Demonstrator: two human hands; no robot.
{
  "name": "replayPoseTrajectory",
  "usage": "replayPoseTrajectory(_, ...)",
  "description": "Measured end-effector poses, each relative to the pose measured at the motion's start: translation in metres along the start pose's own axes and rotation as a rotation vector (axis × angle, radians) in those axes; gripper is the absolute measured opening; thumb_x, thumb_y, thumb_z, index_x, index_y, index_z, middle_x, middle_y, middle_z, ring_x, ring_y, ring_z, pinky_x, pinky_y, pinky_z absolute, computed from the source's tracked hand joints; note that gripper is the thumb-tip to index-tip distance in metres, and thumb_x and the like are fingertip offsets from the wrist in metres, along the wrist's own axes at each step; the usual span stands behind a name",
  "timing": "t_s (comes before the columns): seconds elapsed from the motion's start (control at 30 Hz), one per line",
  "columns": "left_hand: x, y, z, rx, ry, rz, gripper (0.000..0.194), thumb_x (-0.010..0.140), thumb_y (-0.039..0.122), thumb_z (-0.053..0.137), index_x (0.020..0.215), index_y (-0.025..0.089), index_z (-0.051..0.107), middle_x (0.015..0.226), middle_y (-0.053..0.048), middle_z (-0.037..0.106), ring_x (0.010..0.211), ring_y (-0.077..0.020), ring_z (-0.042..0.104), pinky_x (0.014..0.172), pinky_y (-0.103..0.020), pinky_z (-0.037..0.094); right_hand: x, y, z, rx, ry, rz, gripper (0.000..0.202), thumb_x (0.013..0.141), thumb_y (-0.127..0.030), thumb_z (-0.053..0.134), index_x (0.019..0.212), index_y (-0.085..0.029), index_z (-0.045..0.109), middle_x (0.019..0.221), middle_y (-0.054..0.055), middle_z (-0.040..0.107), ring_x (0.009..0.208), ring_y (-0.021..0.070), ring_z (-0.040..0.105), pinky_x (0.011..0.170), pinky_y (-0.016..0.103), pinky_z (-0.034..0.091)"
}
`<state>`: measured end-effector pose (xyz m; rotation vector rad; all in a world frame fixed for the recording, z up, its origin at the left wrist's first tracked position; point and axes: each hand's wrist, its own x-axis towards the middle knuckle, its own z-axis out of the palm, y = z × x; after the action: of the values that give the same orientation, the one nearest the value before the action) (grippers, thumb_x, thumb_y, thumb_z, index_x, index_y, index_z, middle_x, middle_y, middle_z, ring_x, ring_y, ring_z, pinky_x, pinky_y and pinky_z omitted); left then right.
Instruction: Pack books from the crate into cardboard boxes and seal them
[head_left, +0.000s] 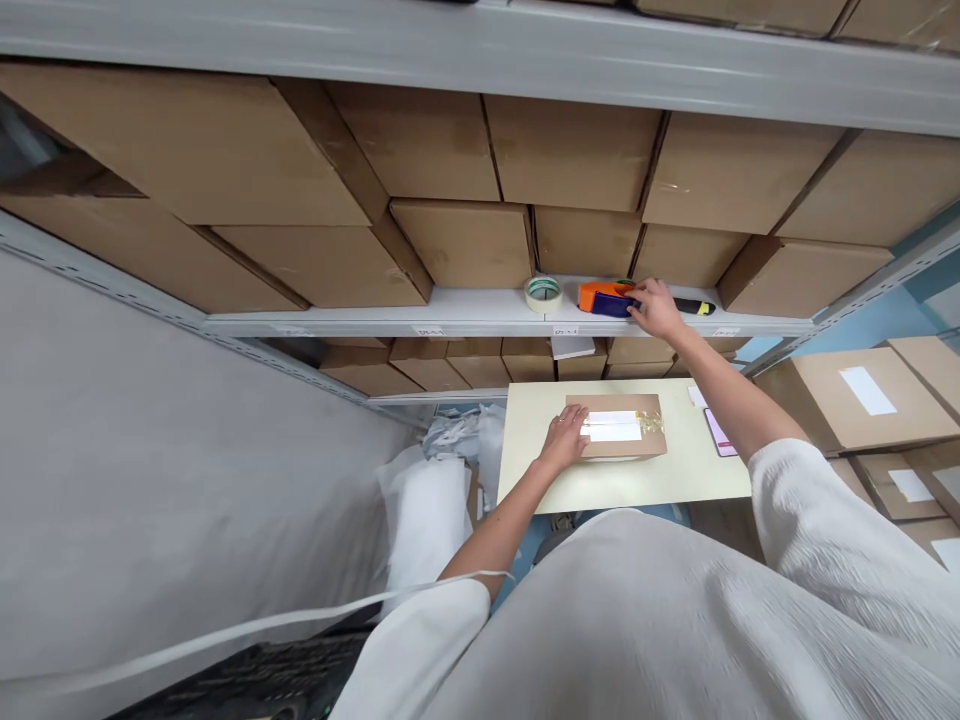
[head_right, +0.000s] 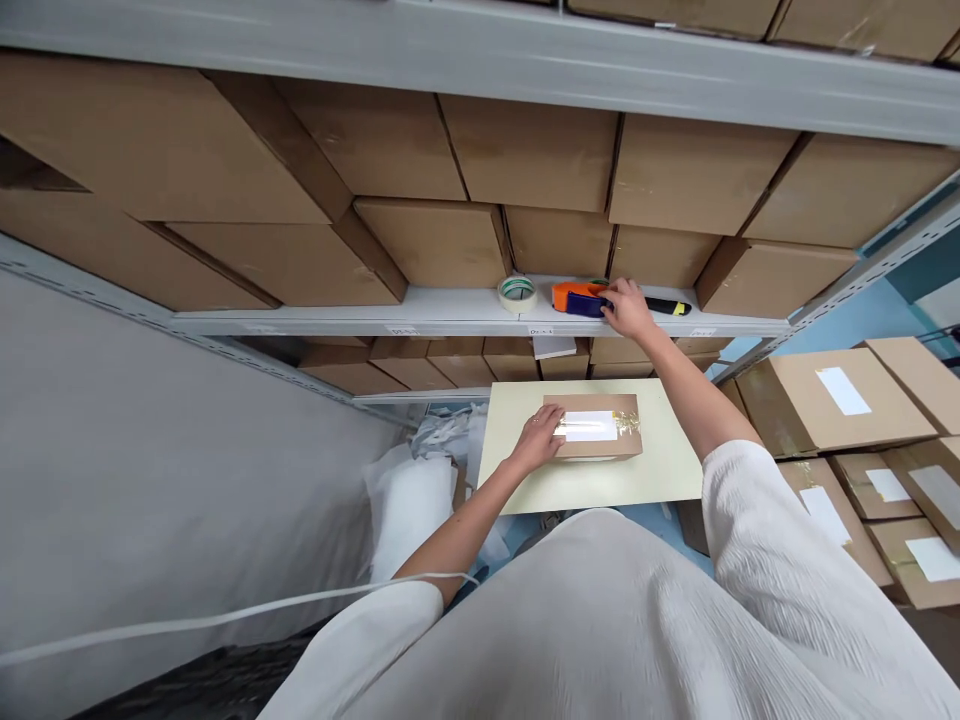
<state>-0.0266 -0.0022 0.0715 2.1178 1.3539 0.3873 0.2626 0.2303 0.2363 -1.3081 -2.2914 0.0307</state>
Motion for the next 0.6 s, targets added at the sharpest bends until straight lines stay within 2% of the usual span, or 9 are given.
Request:
replayPoseTrajectory(0.1, -0.002, 0.001, -0.005, -0.002, -0.008, 0.019, 0.073, 0.093, 0.021, 0.067, 0.163, 0.026, 0.046, 0.170, -0.017, 0.047, 0.163, -0.0369, 0.037, 0.132, -0.060, 0.031, -0.022, -0.009, -0.005, 0.013, 0.066, 0.009, 0.048, 0.099, -0.035, 0.058, 0.144, -0.020, 0.068, 0.141, 0.019, 0.062, 0.129, 0.0416, 0.053, 0.113, 0.066, 0.043)
replayPoseTrajectory(0.2, -0.002, 0.006, -0.008, 0.003, 0.003, 0.019, 0.077, 0.090, 0.018, 0.065, 0.164, 0.024, 0.045, 0.169, -0.019, 0.046, 0.161, -0.0400, 0.037, 0.131, -0.063, 0.028, -0.068, -0.014, -0.013, 0.029, 0.090, 0.052, 0.045, 0.102, -0.035, 0.056, 0.144, -0.024, 0.068, 0.141, 0.017, 0.061, 0.131, 0.0390, 0.053, 0.116, 0.063, 0.043)
replayPoseTrajectory(0.37, 0.010, 0.030, 0.000, -0.038, -0.031, 0.088, 0.080, 0.088, 0.016, 0.060, 0.165, 0.029, 0.047, 0.167, -0.017, 0.047, 0.157, -0.0427, 0.038, 0.128, -0.065, 0.027, -0.193, -0.012, -0.015, 0.068, 0.008, 0.292, 0.036, 0.100, -0.031, 0.055, 0.131, -0.024, 0.073, 0.133, 0.016, 0.066, 0.125, 0.0375, 0.058, 0.114, 0.061, 0.047)
replayPoseTrajectory(0.5, 0.026, 0.062, 0.019, -0.044, -0.108, 0.164, 0.070, 0.095, 0.019, 0.056, 0.164, 0.027, 0.049, 0.169, -0.015, 0.047, 0.155, -0.0396, 0.039, 0.127, -0.061, 0.030, -0.297, -0.005, 0.001, 0.114, -0.088, 0.501, 0.031, 0.099, -0.028, 0.053, 0.119, -0.023, 0.076, 0.122, 0.014, 0.072, 0.118, 0.0347, 0.063, 0.111, 0.057, 0.050)
replayPoseTrajectory(0.6, 0.041, 0.088, 0.036, -0.057, -0.136, 0.212, 0.064, 0.098, 0.020, 0.053, 0.162, 0.028, 0.052, 0.167, -0.014, 0.050, 0.155, -0.0370, 0.041, 0.126, -0.059, 0.033, -0.352, 0.011, 0.011, 0.143, -0.145, 0.642, 0.029, 0.097, -0.027, 0.054, 0.113, -0.022, 0.078, 0.120, 0.014, 0.075, 0.120, 0.0344, 0.065, 0.110, 0.054, 0.052)
